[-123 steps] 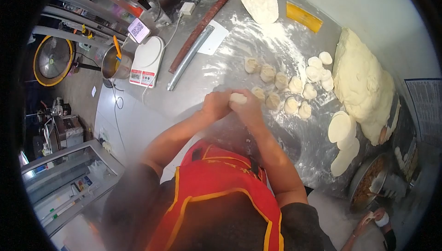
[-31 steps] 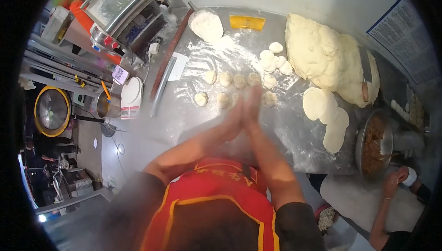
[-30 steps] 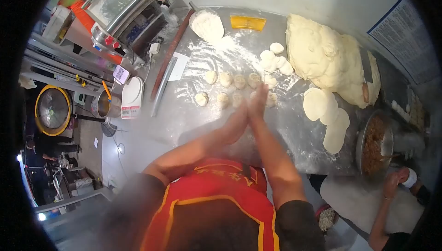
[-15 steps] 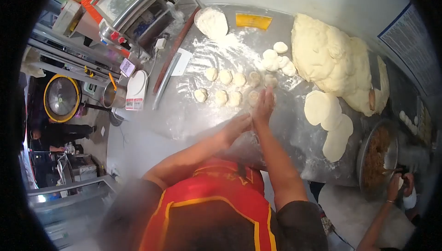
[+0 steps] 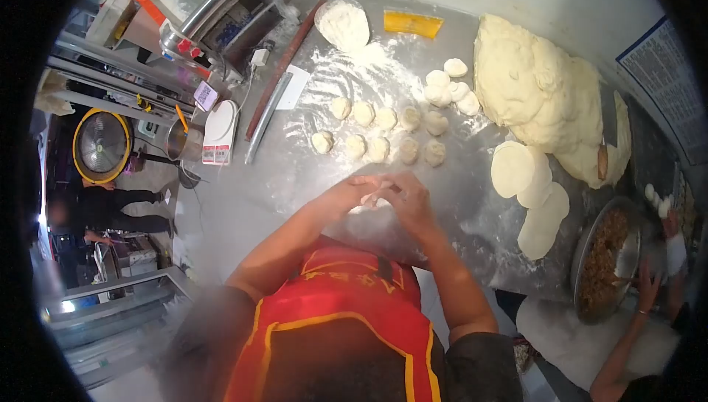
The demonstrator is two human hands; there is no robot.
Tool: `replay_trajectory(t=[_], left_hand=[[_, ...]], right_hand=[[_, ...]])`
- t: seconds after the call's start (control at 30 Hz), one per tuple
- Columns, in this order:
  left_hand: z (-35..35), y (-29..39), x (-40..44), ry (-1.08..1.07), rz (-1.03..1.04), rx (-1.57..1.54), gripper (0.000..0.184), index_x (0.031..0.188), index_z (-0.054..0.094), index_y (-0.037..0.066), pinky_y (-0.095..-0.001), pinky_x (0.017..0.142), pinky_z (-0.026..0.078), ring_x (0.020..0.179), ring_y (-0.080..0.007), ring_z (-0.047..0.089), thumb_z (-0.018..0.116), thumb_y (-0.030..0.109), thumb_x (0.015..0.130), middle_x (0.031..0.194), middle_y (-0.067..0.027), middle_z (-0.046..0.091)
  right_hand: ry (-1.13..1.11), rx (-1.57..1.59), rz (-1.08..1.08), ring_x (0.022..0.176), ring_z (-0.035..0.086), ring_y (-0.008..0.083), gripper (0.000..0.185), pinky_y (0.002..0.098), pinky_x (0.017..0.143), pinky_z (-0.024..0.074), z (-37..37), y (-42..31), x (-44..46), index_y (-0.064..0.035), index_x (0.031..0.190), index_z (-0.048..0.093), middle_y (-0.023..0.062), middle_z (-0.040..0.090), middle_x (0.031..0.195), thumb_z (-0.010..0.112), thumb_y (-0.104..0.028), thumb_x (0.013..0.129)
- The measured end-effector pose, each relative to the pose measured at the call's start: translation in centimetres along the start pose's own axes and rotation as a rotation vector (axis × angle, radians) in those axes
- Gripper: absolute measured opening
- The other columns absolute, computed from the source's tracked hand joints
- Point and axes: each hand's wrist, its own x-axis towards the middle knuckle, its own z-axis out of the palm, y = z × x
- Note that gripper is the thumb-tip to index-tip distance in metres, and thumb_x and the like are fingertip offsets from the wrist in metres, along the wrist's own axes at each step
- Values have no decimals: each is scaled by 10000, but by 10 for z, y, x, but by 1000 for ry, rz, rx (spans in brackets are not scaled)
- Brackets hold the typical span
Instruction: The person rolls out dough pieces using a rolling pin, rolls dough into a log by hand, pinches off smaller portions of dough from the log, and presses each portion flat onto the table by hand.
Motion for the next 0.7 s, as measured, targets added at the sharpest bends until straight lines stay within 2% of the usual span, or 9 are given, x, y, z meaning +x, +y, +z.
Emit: replay_trajectory(t=[0.07,0.17,0.27,0.37,0.47,0.57,0.67,0.7], left_hand=[[2,5,-9,-12,43,-4,316,1091,665,101,-237,636,396,709,-68,465,541,371,981,733,55,520],[-7,-7,-7,-9,11,247,374,1158,656,104,-243,644,410,728,-74,479,522,408,988,740,50,532],[-12,-1,-15,-29,34,273,424,1210,636,93,-264,704,453,798,-93,545,488,430,999,829,16,599],[-2,9,-30,-89,-29,359,436,1219,619,64,-306,788,486,898,-171,599,464,414,1008,1001,-74,646],[-4,18,-35,105,137,719,420,1235,594,24,-338,858,489,976,-255,605,488,356,1001,1156,-170,616],[-42,-11,-27,192,437,970,393,1253,571,-1,-354,869,484,998,-303,590,507,280,987,1192,-225,585],[-61,-19,-35,221,373,834,372,1250,577,8,-342,846,487,955,-259,609,533,242,965,1115,-190,621],[-61,-12,-39,251,263,706,356,1231,585,10,-339,830,489,930,-241,612,537,237,961,1076,-165,628]], right_hand=[[-40,-20,-28,770,630,194,187,312,697,501,-4,-2,-2,-18,988,683,123,654,895,697,-72,810],[-38,-16,43,772,637,221,156,339,702,500,1,5,-5,-15,961,675,140,655,881,673,-96,827],[34,-128,83,798,646,283,166,381,732,496,11,1,2,-8,943,668,161,659,873,638,-145,855],[271,-240,132,830,647,338,201,410,772,488,12,32,40,1,943,662,190,666,898,602,-179,874],[279,-224,163,857,653,341,202,405,788,488,-2,37,80,11,935,653,201,677,896,598,-170,864],[243,-208,172,868,659,327,202,397,792,493,3,49,112,4,934,659,195,685,887,624,-172,842],[264,-216,210,852,666,313,193,392,786,500,15,60,141,-8,920,672,179,692,875,659,-168,814],[249,-276,195,842,667,310,192,392,781,502,16,56,147,-12,923,674,176,694,875,671,-161,802]])
